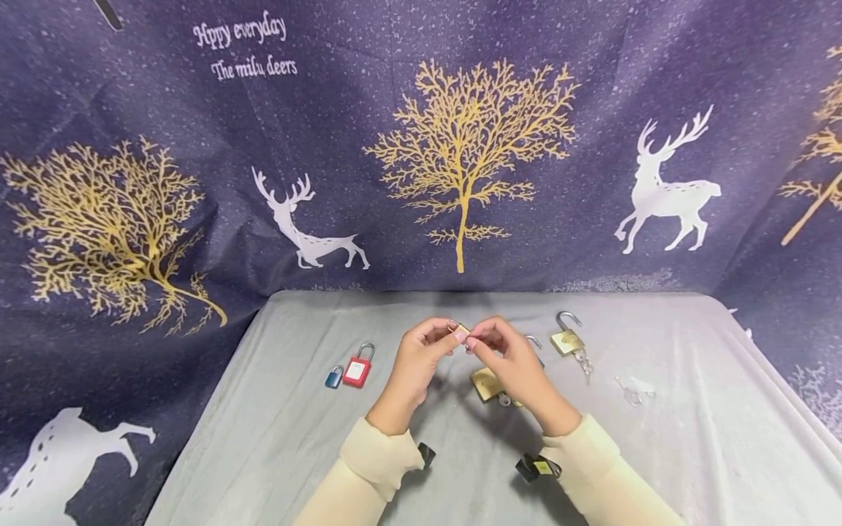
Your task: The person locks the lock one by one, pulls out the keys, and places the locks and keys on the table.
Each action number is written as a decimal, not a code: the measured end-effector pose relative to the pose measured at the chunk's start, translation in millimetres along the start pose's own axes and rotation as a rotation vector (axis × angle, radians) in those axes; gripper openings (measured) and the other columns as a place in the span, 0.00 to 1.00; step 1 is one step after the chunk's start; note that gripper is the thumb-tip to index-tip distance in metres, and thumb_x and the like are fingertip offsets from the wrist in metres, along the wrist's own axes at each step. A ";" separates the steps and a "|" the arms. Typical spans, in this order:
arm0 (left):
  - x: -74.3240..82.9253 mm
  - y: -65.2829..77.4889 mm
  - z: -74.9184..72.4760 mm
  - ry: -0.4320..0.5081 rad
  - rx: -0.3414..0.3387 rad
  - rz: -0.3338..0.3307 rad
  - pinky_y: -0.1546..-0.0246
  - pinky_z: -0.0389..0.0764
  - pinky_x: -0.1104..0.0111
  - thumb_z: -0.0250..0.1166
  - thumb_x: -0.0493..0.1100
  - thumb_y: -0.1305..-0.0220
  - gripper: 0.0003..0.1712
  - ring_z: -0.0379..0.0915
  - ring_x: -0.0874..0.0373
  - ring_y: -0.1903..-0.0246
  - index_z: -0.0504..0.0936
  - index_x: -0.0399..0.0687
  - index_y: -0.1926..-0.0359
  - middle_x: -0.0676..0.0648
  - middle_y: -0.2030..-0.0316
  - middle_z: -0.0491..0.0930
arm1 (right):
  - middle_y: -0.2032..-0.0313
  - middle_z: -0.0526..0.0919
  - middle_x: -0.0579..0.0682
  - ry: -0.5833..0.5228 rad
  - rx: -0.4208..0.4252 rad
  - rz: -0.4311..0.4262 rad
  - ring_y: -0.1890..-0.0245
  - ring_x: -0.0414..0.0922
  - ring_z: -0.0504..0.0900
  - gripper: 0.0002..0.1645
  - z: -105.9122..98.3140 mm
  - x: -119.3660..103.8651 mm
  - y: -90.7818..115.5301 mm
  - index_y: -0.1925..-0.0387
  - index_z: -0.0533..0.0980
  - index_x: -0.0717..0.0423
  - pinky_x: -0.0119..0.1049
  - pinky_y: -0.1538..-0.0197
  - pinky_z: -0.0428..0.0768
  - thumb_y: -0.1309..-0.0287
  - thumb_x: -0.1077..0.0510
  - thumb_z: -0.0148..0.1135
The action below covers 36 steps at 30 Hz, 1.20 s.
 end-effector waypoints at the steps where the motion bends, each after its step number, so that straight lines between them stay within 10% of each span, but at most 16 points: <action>1: 0.0 0.3 0.3 0.002 0.001 0.001 0.61 0.79 0.69 0.73 0.41 0.39 0.14 0.79 0.62 0.63 0.84 0.37 0.56 0.53 0.64 0.86 | 0.60 0.87 0.56 -0.011 -0.001 -0.003 0.60 0.42 0.85 0.07 0.0 -0.3 0.2 0.57 0.77 0.55 0.32 0.50 0.82 0.32 0.58 0.64; 36: -1.7 1.2 3.9 0.035 0.040 -0.041 0.62 0.84 0.70 0.71 0.38 0.38 0.15 0.79 0.62 0.66 0.83 0.30 0.55 0.55 0.67 0.84 | 0.69 0.85 0.57 0.087 0.129 0.007 0.69 0.36 0.78 0.04 4.8 -3.1 0.6 0.61 0.82 0.62 0.29 0.61 0.78 0.36 0.65 0.65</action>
Point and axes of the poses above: each hand's wrist, its own y-axis away from the middle knuckle, its own z-axis out of the palm, x = y × z, the point moved 2 cm from there along -y, towards the middle knuckle
